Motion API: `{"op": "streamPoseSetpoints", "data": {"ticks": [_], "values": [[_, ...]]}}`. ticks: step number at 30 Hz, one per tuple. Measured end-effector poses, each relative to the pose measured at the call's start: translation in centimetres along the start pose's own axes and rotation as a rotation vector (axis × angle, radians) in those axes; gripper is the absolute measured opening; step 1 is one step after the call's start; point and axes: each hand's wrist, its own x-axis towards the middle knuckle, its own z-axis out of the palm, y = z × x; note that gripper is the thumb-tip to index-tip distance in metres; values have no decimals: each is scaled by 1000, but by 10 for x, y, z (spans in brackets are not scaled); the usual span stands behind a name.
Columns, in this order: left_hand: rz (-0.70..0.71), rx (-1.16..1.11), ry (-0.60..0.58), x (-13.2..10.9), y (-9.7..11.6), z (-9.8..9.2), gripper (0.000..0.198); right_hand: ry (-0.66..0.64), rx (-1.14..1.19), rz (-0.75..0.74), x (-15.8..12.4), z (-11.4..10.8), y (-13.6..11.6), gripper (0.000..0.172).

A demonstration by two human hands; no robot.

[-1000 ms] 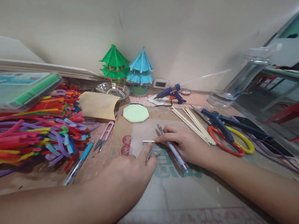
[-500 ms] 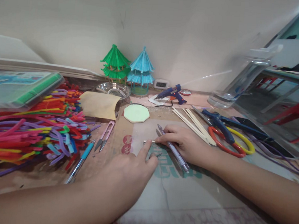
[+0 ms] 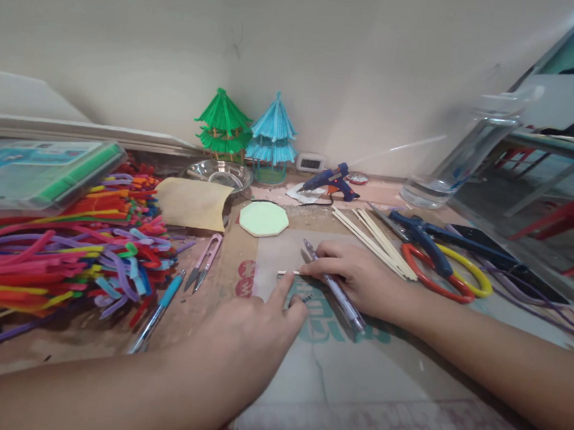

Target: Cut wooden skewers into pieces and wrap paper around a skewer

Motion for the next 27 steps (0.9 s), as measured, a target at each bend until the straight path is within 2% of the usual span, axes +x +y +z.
{"op": "streamPoseSetpoints", "data": {"ticks": [4, 9, 13, 17, 20, 23, 27], "values": [[-6, -25, -35, 1, -3, -3, 39, 1, 4, -4, 0, 0, 1, 23], [-40, -50, -60, 2, -6, -7, 49, -6, 41, 6, 1, -1, 2, 22], [-52, -51, -84, 5, -7, -8, 50, -35, 184, 82, 2, -7, 5, 22], [-57, -61, -80, 6, -8, -5, 53, -12, 347, 214, 3, -15, 12, 13], [-71, -80, -88, 5, -7, -3, 52, -75, 393, 255, 3, -21, 17, 10], [-92, -99, -85, 4, -7, -2, 55, -154, 385, 212, 4, -26, 19, 8], [-107, -99, -89, 4, -9, 0, 58, -186, 352, 199, 7, -30, 18, 8]]}}
